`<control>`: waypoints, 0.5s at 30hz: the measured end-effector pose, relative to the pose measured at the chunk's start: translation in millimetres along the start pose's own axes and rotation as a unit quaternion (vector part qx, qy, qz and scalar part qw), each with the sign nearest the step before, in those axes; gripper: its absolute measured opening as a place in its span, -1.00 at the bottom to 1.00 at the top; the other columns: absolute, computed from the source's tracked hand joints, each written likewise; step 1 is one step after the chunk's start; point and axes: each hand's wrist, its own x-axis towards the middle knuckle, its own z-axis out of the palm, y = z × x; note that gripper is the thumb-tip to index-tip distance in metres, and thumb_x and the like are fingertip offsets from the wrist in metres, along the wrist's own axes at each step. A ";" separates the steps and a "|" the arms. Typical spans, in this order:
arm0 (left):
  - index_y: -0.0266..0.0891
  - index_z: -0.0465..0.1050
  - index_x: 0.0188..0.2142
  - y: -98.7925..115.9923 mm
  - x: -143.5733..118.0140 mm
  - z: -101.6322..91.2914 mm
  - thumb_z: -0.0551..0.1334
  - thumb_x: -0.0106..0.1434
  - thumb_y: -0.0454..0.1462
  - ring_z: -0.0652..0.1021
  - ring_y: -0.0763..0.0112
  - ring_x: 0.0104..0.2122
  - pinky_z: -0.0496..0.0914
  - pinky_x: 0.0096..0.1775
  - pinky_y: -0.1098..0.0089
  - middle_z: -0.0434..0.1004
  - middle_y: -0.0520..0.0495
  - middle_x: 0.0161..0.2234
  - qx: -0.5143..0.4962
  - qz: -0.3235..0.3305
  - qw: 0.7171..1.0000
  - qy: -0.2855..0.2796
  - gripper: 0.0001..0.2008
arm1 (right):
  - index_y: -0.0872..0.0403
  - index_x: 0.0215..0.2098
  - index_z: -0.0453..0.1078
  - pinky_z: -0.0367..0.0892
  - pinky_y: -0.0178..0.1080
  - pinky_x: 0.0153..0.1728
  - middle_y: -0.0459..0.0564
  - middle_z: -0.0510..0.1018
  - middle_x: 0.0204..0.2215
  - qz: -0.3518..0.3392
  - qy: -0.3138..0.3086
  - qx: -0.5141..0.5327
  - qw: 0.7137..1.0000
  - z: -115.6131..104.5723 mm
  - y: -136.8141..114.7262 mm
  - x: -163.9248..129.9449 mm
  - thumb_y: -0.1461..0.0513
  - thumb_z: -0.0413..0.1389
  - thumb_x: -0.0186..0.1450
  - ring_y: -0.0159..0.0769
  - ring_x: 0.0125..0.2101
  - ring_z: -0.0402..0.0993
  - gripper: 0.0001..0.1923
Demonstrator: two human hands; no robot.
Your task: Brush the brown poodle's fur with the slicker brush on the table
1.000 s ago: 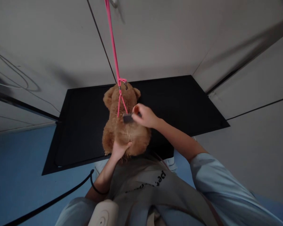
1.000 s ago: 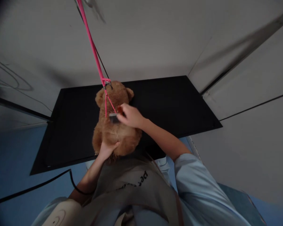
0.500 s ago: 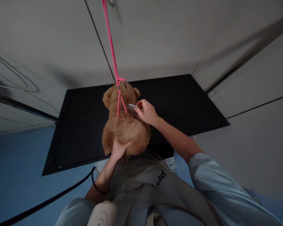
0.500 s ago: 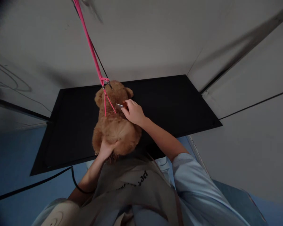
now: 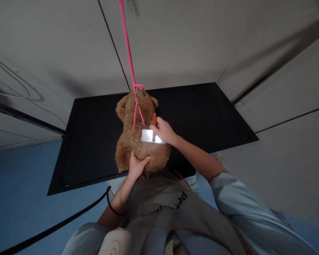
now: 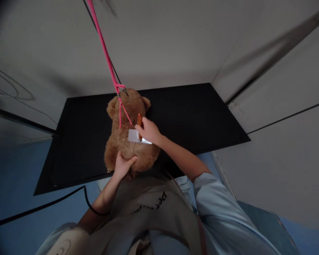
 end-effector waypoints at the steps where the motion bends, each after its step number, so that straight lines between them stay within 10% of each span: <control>1: -0.29 0.25 -0.14 -1.0 -2.1 3.5 0.43 -0.16 -0.25 0.56 0.24 -0.18 0.42 -0.04 0.17 0.51 -0.18 -0.16 -0.010 -0.002 1.000 0.017 -0.42 | 0.08 -0.29 0.22 0.21 -0.28 -0.39 -0.05 0.43 -0.42 0.009 0.045 -0.010 0.999 0.3 -1.5 0.4 0.15 -0.03 0.29 -0.33 -0.42 0.35 -0.85; 6: -0.29 0.25 -0.14 -8.2 -11.5 16.8 0.40 -0.12 -0.23 0.56 0.27 -0.22 0.44 -0.10 0.21 0.51 -0.16 -0.18 -0.001 0.002 0.999 0.052 -0.44 | 0.07 -0.30 0.23 0.16 -0.28 -0.44 -0.06 0.43 -0.45 -0.056 -0.070 -0.069 0.994 -1.7 -15.9 2.4 0.11 0.01 0.26 -0.32 -0.46 0.33 -0.82; 11: -0.30 0.24 -0.05 -13.1 -15.8 20.0 0.40 -0.12 -0.24 0.54 0.25 -0.16 0.42 -0.05 0.22 0.48 -0.20 -0.13 -0.009 0.009 0.997 0.076 -0.37 | 0.11 -0.23 0.23 0.19 -0.25 -0.36 0.04 0.46 -0.33 -0.059 0.034 -0.122 0.990 -3.7 -31.8 2.2 0.12 -0.07 0.31 -0.27 -0.35 0.37 -0.79; 15: -0.30 0.27 -0.08 -10.1 -17.5 21.1 0.38 -0.10 -0.24 0.54 0.22 -0.15 0.42 -0.06 0.20 0.48 -0.19 -0.14 0.012 0.012 0.997 0.073 -0.43 | 0.10 -0.28 0.25 0.17 -0.26 -0.42 -0.01 0.47 -0.40 -0.091 -0.113 -0.144 0.979 -0.9 -35.8 4.8 0.12 -0.02 0.28 -0.30 -0.43 0.36 -0.81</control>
